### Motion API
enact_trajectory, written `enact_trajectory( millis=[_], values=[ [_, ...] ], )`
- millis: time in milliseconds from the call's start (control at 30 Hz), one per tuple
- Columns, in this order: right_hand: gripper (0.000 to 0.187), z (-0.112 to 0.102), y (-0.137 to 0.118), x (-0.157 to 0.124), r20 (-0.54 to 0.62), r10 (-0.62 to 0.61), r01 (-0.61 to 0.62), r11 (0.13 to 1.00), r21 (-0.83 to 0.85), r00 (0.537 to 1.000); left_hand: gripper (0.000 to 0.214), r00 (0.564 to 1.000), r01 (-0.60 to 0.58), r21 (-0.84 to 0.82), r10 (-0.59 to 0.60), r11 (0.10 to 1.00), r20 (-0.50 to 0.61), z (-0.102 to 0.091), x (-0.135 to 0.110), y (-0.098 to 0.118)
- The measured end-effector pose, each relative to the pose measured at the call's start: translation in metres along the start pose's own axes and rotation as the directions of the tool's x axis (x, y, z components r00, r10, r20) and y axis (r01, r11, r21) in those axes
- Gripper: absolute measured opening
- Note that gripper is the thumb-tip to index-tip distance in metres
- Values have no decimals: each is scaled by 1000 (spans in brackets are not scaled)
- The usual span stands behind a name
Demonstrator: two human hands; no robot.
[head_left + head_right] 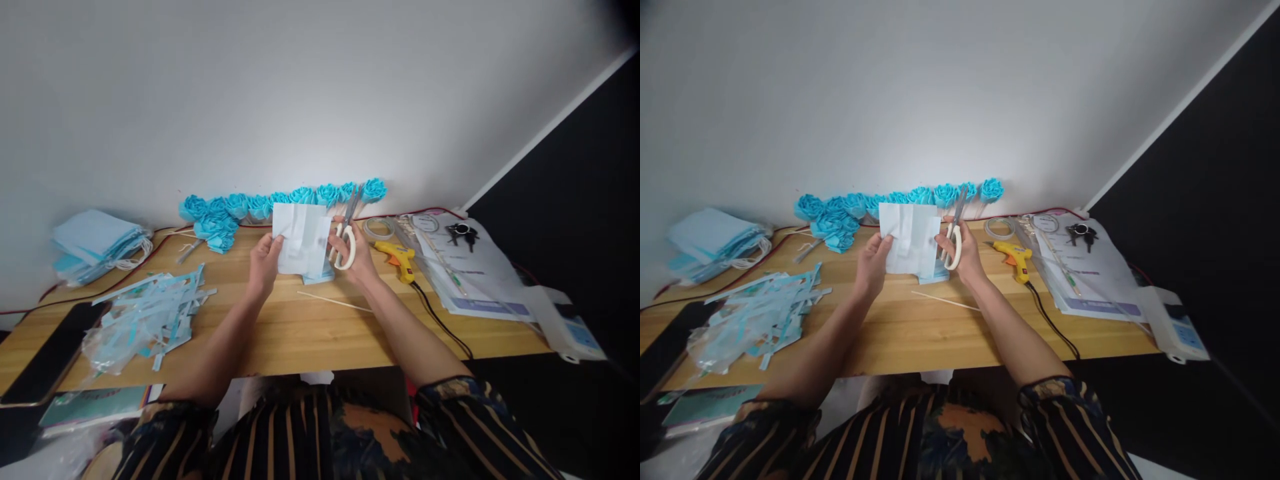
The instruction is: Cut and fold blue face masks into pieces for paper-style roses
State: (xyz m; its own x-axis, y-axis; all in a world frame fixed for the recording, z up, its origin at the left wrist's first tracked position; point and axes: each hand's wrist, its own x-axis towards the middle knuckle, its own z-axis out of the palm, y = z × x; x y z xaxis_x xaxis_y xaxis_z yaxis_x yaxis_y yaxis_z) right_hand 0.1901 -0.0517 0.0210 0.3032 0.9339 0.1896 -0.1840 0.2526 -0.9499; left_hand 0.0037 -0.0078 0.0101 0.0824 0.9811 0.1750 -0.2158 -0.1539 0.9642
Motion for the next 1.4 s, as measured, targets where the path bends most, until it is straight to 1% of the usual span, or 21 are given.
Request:
enact_trajectory(
  millis=[133,233,367,467,533,667,733,800,933,1033,1167,1267,1333,1400],
  values=[
    [52,-1,1,1,-49,-11,10,999,-31,999,38,999,38,3,-38,999,37,3,-5,3],
    [49,-2,3,3,-62,-41,39,999,-32,997,40,996,59,-17,-58,998,62,2,-5,1],
    [48,-3,5,5,-97,-74,73,997,-8,992,43,997,79,-72,-80,994,-2,-2,2,-4],
    [47,-3,6,5,-86,-87,85,996,-22,993,44,997,73,-98,-77,992,-30,-6,7,-6],
    [46,-4,6,5,-68,-94,91,995,-46,993,43,997,83,-108,-83,991,0,-10,10,-6],
    [46,-6,5,4,-41,-107,103,990,-98,993,37,988,108,-155,-88,982,128,-16,13,-3],
    [46,-5,5,2,-15,-112,110,989,-100,994,37,988,93,-154,-72,984,139,-18,15,-2],
    [46,-3,6,1,7,-109,109,989,-100,994,37,993,60,-111,-49,992,105,-19,17,-1],
    [41,0,8,-1,15,-122,123,987,-102,992,39,999,-33,-12,33,999,-5,-19,20,-2],
    [40,2,9,-1,2,-138,137,986,-97,990,40,996,-73,-26,71,997,-55,-20,20,-3],
    [44,6,11,-3,-1,-146,145,981,-127,989,37,994,-77,-86,70,993,-85,-19,21,-5],
    [44,8,11,-6,8,-152,151,981,-121,988,43,1000,-28,-207,28,978,-3,-16,22,-7],
    [43,9,11,-8,6,-152,152,982,-116,988,51,996,38,-291,-14,956,84,-14,21,-6],
    [43,9,10,-9,-1,-152,151,981,-122,988,57,983,111,-325,-56,939,175,-14,20,-5]
  ],
)
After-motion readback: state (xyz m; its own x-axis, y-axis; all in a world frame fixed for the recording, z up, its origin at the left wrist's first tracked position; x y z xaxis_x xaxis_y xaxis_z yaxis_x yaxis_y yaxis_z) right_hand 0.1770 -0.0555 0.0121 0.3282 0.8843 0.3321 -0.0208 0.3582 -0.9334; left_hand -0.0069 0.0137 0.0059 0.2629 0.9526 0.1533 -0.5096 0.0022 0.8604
